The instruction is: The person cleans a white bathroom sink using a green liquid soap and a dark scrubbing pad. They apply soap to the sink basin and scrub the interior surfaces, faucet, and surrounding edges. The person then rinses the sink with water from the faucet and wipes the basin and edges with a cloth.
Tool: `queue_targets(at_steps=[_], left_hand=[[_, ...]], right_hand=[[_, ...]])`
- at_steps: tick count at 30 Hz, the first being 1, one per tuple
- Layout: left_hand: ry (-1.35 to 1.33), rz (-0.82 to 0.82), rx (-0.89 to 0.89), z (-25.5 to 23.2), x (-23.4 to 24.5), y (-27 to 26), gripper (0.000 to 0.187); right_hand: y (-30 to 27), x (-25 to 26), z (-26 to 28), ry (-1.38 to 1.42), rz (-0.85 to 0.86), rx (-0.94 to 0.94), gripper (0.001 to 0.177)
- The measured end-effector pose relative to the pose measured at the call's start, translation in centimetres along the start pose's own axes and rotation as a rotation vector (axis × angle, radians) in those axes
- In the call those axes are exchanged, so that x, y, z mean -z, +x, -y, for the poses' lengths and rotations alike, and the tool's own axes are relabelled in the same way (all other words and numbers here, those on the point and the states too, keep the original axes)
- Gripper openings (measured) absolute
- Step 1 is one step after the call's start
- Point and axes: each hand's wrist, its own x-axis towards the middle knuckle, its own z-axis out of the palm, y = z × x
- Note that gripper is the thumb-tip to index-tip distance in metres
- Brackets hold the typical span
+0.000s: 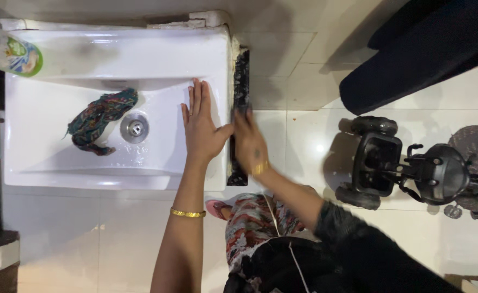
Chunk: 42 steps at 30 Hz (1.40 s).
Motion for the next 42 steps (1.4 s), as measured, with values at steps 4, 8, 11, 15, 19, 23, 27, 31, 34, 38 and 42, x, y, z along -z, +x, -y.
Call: queue_targets(at_steps=[4, 8, 11, 15, 19, 23, 27, 31, 34, 38, 42], left_hand=[[-0.005, -0.012, -0.02, 0.2, -0.1, -0.2, 0.116], [0.009, -0.005, -0.012, 0.3, -0.1, -0.2, 0.116], [-0.011, 0.002, -0.006, 0.2, 0.0, -0.1, 0.117], [0.018, 0.017, 0.009, 0.0, -0.1, -0.1, 0.118], [0.009, 0.013, 0.0, 0.1, 0.0, 0.0, 0.118], [-0.005, 0.001, -0.002, 0.0, 0.2, -0.1, 0.116], [-0.012, -0.003, -0.017, 0.1, 0.2, -0.2, 0.116], [0.001, -0.009, -0.025, 0.1, 0.0, -0.2, 0.116], [0.004, -0.011, -0.02, 0.1, 0.0, -0.3, 0.115], [0.002, -0.003, -0.013, -0.1, 0.1, -0.2, 0.116], [-0.007, -0.001, -0.012, -0.2, 0.1, -0.4, 0.116]], right_hand=[[-7.7, 4.2, 5.1, 0.168, 0.041, -0.039, 0.049], [-6.0, 3.1, 4.4, 0.118, 0.026, -0.078, 0.045], [-0.1, -0.5, 0.3, 0.158, -0.116, -0.105, 0.032], [8.2, -2.8, -4.7, 0.042, -0.133, -0.115, 0.046], [9.3, -2.6, -4.9, 0.2, -0.128, -0.211, 0.046], [1.0, -0.1, -0.6, 0.195, -0.092, -0.093, 0.044], [-6.4, 3.8, 4.8, 0.147, 0.004, -0.092, 0.05], [-4.4, 3.2, 4.0, 0.131, -0.021, -0.159, 0.048], [1.7, 0.3, 0.4, 0.088, -0.168, -0.208, 0.043], [9.9, -1.7, -5.0, 0.104, -0.237, -0.232, 0.041], [9.1, -1.0, -4.6, 0.193, -0.238, -0.195, 0.04]])
